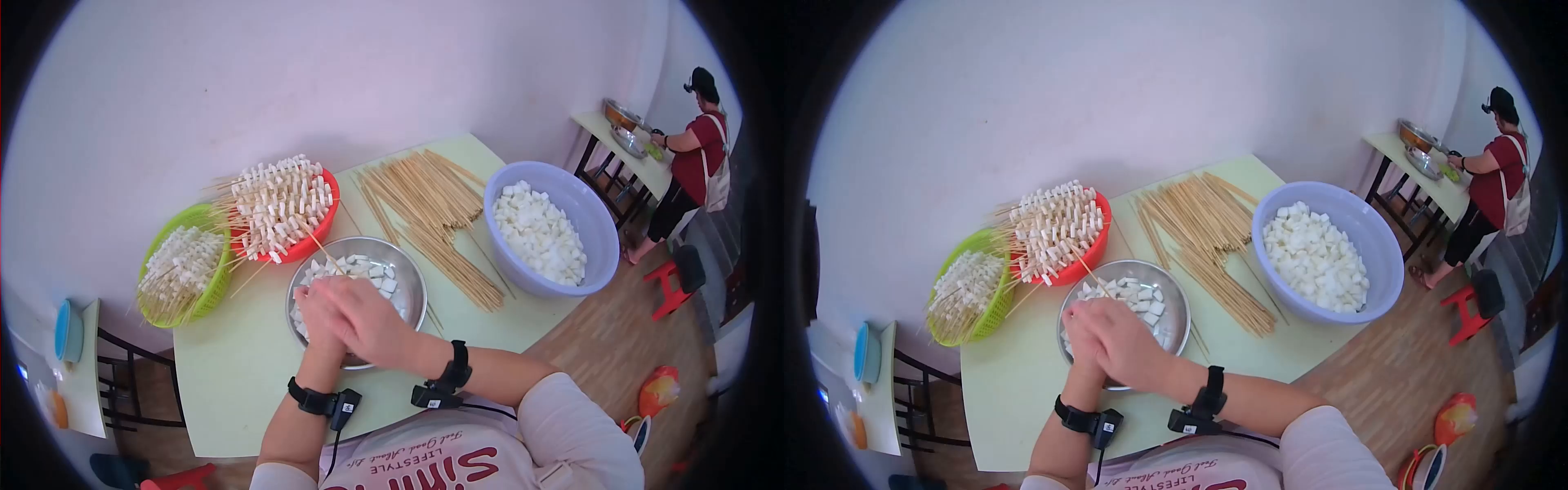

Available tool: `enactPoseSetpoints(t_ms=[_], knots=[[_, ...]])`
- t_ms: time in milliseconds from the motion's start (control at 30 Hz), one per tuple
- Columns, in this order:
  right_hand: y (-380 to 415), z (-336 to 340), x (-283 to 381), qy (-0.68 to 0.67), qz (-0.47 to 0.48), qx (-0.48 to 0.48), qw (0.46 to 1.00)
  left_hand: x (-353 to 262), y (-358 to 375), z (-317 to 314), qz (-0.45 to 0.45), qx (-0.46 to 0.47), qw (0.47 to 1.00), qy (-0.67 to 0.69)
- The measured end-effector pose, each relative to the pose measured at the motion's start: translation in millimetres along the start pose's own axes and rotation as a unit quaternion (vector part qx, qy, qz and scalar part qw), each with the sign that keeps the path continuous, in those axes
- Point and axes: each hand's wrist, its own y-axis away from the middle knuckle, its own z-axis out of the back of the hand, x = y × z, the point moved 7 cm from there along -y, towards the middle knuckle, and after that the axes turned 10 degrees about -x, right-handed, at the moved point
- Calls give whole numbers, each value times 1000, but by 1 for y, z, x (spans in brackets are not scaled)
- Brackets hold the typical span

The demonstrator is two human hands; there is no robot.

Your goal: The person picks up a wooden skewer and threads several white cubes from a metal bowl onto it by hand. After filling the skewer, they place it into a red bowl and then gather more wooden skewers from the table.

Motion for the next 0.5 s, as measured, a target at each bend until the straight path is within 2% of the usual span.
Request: enactPoseSetpoints(t_ms=[67,300,367,400,467,500], knots=[[3,2,25,19,93,-7,995,-1,-4,3,-1,-25,1000,3],[-8,2,-3,6,38,-42,998,-9,-8,10,-29,-17,999,-22],[0,-1,13,32,107,-36,993,-2,-10,2,29,57,998,-10],[1,-1,17,32,107,-35,993,-2,-9,0,30,57,998,-10],[5,-1,27,62,154,-33,985,-7,-6,5,-12,-33,999,3],[3,-1,21,62,153,-31,986,-6,-4,4,-10,-31,999,3]])
